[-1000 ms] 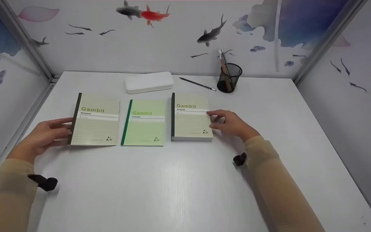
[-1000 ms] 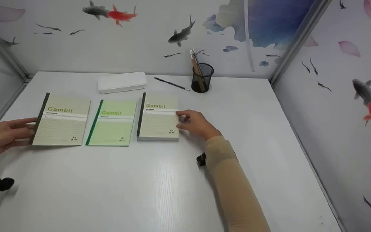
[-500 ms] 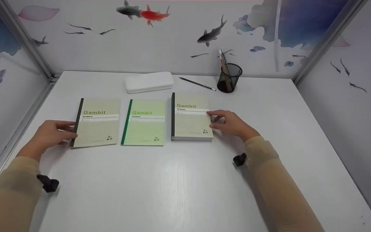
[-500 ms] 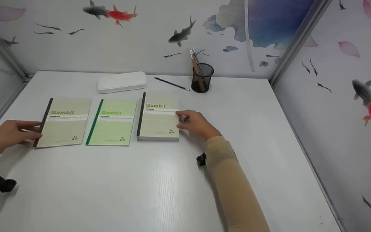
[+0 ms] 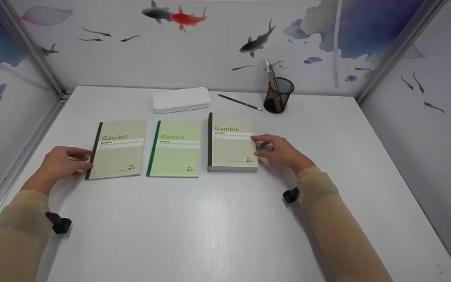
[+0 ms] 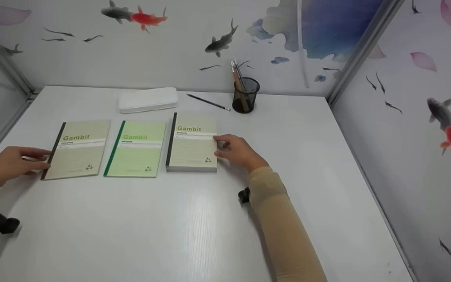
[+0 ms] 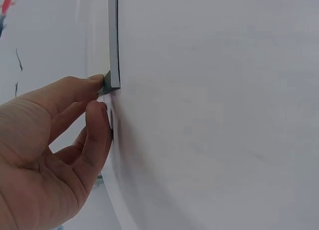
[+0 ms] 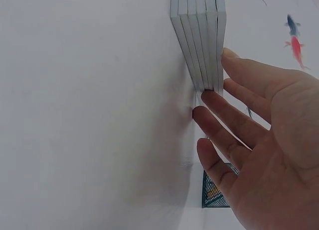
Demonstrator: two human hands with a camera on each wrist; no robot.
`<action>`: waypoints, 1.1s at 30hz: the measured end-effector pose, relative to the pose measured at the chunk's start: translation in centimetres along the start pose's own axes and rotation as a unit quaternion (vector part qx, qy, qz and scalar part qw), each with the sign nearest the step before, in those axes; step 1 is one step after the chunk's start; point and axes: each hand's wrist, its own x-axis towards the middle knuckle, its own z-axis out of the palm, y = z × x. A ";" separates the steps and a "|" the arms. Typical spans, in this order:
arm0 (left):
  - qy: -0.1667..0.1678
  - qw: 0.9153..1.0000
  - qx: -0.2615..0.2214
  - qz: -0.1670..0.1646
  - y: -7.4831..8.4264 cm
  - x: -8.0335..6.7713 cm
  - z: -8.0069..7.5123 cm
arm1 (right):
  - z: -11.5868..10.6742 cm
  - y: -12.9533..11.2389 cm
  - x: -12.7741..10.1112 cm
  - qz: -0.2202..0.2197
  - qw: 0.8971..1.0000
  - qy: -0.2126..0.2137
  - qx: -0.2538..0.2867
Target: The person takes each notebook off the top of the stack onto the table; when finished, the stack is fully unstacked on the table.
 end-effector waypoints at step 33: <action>-0.037 0.981 -0.104 0.158 16.7 2.1 13.7 | 0.1 -0.4 -0.1 0.006 1.000 0.002 -0.001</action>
